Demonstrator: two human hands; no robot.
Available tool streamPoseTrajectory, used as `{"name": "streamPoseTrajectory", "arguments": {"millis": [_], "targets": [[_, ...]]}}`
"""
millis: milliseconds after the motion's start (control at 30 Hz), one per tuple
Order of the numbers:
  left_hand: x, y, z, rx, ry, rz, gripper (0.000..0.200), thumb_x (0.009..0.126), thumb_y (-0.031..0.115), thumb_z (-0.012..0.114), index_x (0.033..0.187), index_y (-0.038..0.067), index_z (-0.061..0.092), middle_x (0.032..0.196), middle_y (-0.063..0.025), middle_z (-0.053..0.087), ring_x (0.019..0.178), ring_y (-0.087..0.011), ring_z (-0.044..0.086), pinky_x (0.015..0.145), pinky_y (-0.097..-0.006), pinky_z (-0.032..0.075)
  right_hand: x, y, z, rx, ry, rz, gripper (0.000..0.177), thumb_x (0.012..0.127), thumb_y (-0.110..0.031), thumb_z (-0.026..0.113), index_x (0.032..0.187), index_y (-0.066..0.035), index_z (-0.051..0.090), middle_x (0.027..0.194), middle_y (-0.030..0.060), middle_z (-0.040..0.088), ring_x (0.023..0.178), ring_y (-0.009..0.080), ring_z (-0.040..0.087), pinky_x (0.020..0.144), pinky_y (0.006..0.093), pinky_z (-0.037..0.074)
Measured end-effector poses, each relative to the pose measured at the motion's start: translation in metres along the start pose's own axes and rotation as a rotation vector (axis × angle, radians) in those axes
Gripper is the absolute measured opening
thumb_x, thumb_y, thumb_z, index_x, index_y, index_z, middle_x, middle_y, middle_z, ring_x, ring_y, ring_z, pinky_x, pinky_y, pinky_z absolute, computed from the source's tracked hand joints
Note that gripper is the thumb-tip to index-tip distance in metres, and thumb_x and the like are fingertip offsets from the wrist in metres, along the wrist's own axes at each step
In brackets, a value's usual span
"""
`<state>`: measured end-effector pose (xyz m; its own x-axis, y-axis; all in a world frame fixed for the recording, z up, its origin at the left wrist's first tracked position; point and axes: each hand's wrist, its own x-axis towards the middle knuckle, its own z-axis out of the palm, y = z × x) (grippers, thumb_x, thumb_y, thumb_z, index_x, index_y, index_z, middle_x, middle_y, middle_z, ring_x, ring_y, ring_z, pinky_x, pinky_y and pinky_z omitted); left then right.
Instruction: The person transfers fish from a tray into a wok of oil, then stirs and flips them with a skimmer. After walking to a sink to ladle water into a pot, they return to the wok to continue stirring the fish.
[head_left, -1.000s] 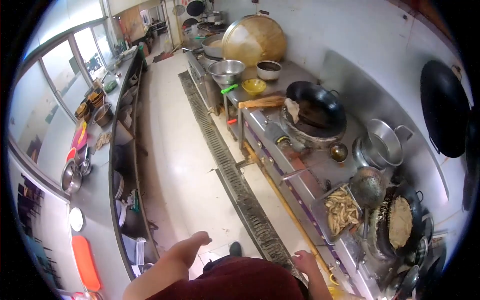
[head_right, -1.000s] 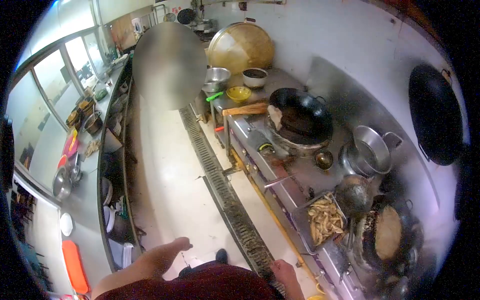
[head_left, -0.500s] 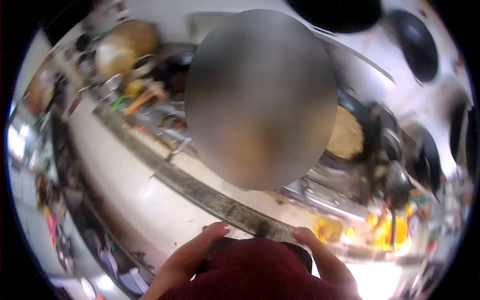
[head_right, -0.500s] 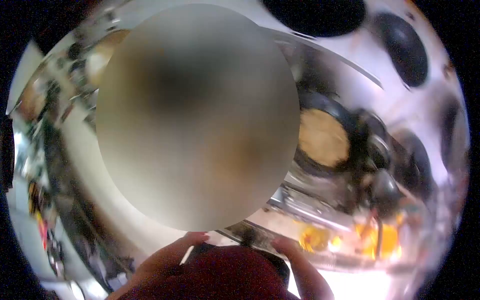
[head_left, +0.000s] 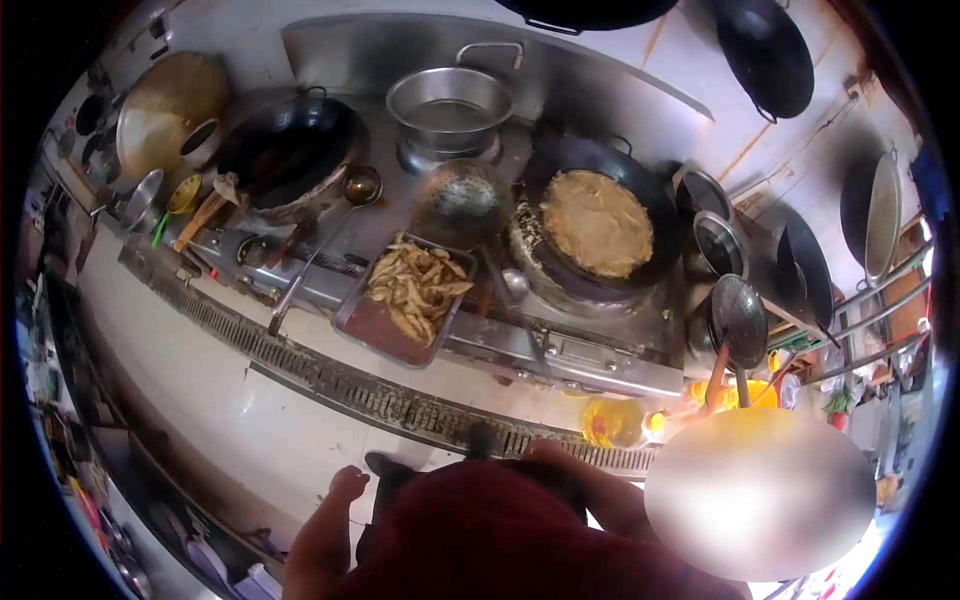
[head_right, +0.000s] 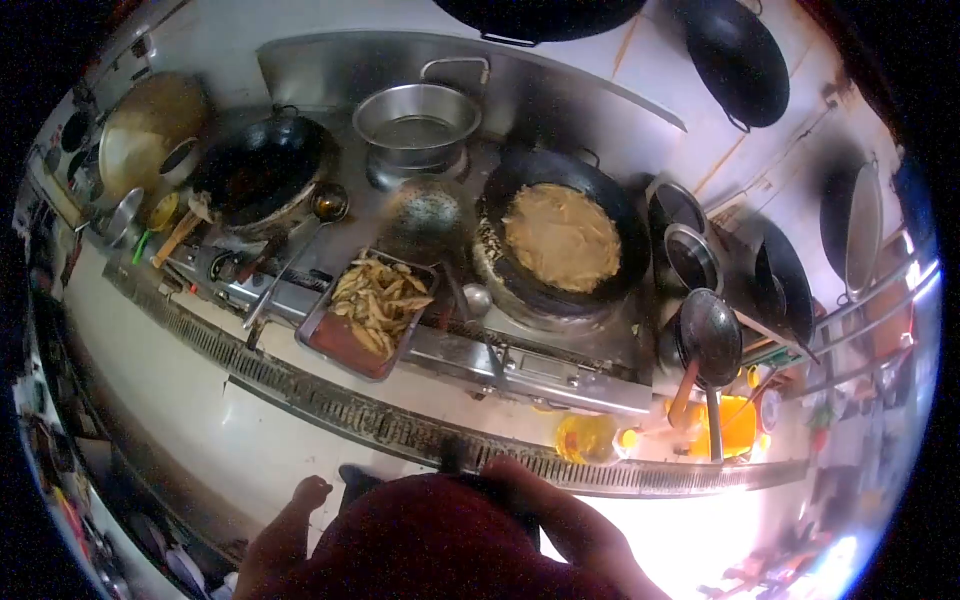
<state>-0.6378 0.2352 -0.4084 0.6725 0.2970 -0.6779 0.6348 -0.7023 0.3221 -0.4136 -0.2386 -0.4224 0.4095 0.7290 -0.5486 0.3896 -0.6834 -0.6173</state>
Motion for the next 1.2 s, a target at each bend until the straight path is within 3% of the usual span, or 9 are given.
{"name": "streamPoseTrajectory", "arguments": {"millis": [67,200,367,433,633,733,767,867,1200], "targets": [[-0.003,-0.011,0.005,0.018,0.068,0.075,0.029,0.077,0.032,0.054,0.089,0.007,0.062,0.100,-0.0136,0.059,0.097,-0.0300,0.054,0.084,-0.0375,0.044,0.009,-0.015,-0.004,0.021,0.023,-0.195,0.030,0.077,-0.036,0.051,0.079,-0.009,0.064,0.077,0.0151,0.060,0.071,0.0297,0.058,0.064,0.0398,0.045],[0.022,-0.088,0.044,0.075,0.203,0.337,0.021,0.078,0.029,0.056,0.085,0.010,0.063,0.095,-0.0120,0.060,0.093,-0.0290,0.056,0.079,-0.0373,0.046,0.047,-0.064,-0.019,-0.220,-0.143,0.099,0.027,0.076,-0.033,0.051,0.076,-0.010,0.064,0.075,0.0146,0.060,0.069,0.0300,0.057,0.062,0.0402,0.045],[-0.020,-0.145,0.003,-0.199,0.139,-0.015,0.041,0.074,0.037,0.059,0.099,0.004,0.061,0.104,-0.0176,0.059,0.101,-0.0318,0.053,0.088,-0.0383,0.042,0.104,-0.133,-0.026,-0.603,-0.182,-0.320,0.024,0.075,-0.029,0.050,0.073,-0.010,0.064,0.072,0.0133,0.061,0.070,0.0299,0.058,0.062,0.0388,0.045],[-0.055,-0.161,-0.034,-0.348,0.135,-0.238,0.042,0.075,0.037,0.058,0.101,0.004,0.059,0.099,-0.0182,0.060,0.098,-0.0330,0.054,0.087,-0.0390,0.042,0.127,-0.168,-0.024,-0.304,-0.096,-0.043,0.020,0.076,-0.026,0.054,0.078,-0.009,0.065,0.077,0.0123,0.062,0.067,0.0270,0.058,0.062,0.0351,0.046],[-0.107,-0.261,-0.060,-0.400,0.184,-0.417,0.039,0.078,0.035,0.054,0.097,0.002,0.060,0.100,-0.0171,0.060,0.096,-0.0334,0.055,0.084,-0.0402,0.044,0.227,-0.222,0.002,-0.227,-0.132,-0.120,0.023,0.078,-0.027,0.056,0.080,-0.006,0.065,0.073,0.0100,0.061,0.071,0.0232,0.059,0.065,0.0342,0.046],[-0.109,-0.290,-0.079,-0.440,0.155,-0.472,0.038,0.079,0.036,0.053,0.098,0.003,0.060,0.100,-0.0175,0.059,0.096,-0.0329,0.055,0.083,-0.0403,0.044,0.318,-0.142,0.057,-0.056,-0.038,-0.404,0.025,0.076,-0.028,0.057,0.078,-0.005,0.065,0.071,0.0109,0.062,0.070,0.0228,0.059,0.065,0.0351,0.045],[-0.106,-0.298,-0.078,-0.509,0.145,-0.498,0.038,0.079,0.036,0.053,0.098,0.003,0.060,0.101,-0.0176,0.059,0.097,-0.0327,0.055,0.083,-0.0403,0.044,0.305,-0.247,0.026,-0.018,-0.225,0.073,0.028,0.075,-0.030,0.057,0.078,-0.004,0.065,0.072,0.0124,0.062,0.069,0.0265,0.059,0.066,0.0359,0.045],[-0.093,-0.326,-0.071,-0.587,0.173,-0.489,0.038,0.080,0.036,0.053,0.098,0.003,0.059,0.102,-0.0176,0.059,0.097,-0.0325,0.055,0.083,-0.0401,0.044,0.326,-0.429,-0.005,-0.271,-0.232,0.117,0.029,0.074,-0.030,0.057,0.077,-0.002,0.065,0.072,0.0146,0.062,0.068,0.0282,0.059,0.064,0.0362,0.045],[-0.104,-0.492,-0.211,-0.889,0.068,-0.834,0.038,0.075,0.035,0.052,0.094,0.004,0.063,0.099,-0.0183,0.060,0.095,-0.0315,0.056,0.084,-0.0393,0.043,0.635,-0.568,0.026,-0.689,-0.600,-0.166,0.025,0.076,-0.025,0.055,0.075,-0.002,0.066,0.074,0.0142,0.063,0.064,0.0281,0.060,0.062,0.0366,0.047]]}}
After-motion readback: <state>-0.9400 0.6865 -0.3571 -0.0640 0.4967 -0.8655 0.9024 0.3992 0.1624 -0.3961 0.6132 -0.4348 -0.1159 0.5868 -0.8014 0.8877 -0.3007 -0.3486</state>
